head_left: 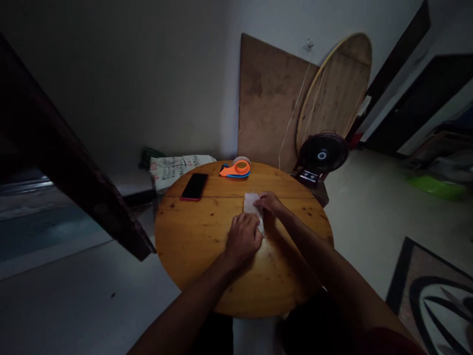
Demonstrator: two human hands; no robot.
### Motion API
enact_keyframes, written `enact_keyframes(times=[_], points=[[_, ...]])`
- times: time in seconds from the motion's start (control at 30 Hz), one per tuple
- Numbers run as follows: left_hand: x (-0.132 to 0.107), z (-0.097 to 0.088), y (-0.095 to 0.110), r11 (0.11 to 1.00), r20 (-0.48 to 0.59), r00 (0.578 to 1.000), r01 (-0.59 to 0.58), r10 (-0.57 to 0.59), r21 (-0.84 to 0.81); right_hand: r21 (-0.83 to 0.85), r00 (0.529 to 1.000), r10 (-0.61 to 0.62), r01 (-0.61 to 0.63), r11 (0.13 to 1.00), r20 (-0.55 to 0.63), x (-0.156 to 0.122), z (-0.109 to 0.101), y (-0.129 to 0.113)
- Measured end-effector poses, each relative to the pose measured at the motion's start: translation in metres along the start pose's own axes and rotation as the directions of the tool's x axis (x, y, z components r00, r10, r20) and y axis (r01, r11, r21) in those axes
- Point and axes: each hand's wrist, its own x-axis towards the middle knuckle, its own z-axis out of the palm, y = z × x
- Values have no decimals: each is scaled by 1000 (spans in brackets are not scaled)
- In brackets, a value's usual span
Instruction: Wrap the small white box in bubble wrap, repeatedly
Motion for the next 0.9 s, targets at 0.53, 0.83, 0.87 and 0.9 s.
enact_keyframes(times=[0.53,0.83,0.87,0.9], points=[[1,0,-3,999,19,999,35,-35,14,554,986,-165,128,823,18,-41,-5,-23],[-2,2,-6,989,-106,983,150,-148,16,537,956,-293,258,803,-21,-77,-7,-29],[-3,3,-6,986,-118,980,166,-163,16,518,953,-301,272,811,-30,-80,-7,-29],[-3,3,-6,983,-128,975,185,-181,17,497,951,-306,283,820,-36,-84,-7,-29]])
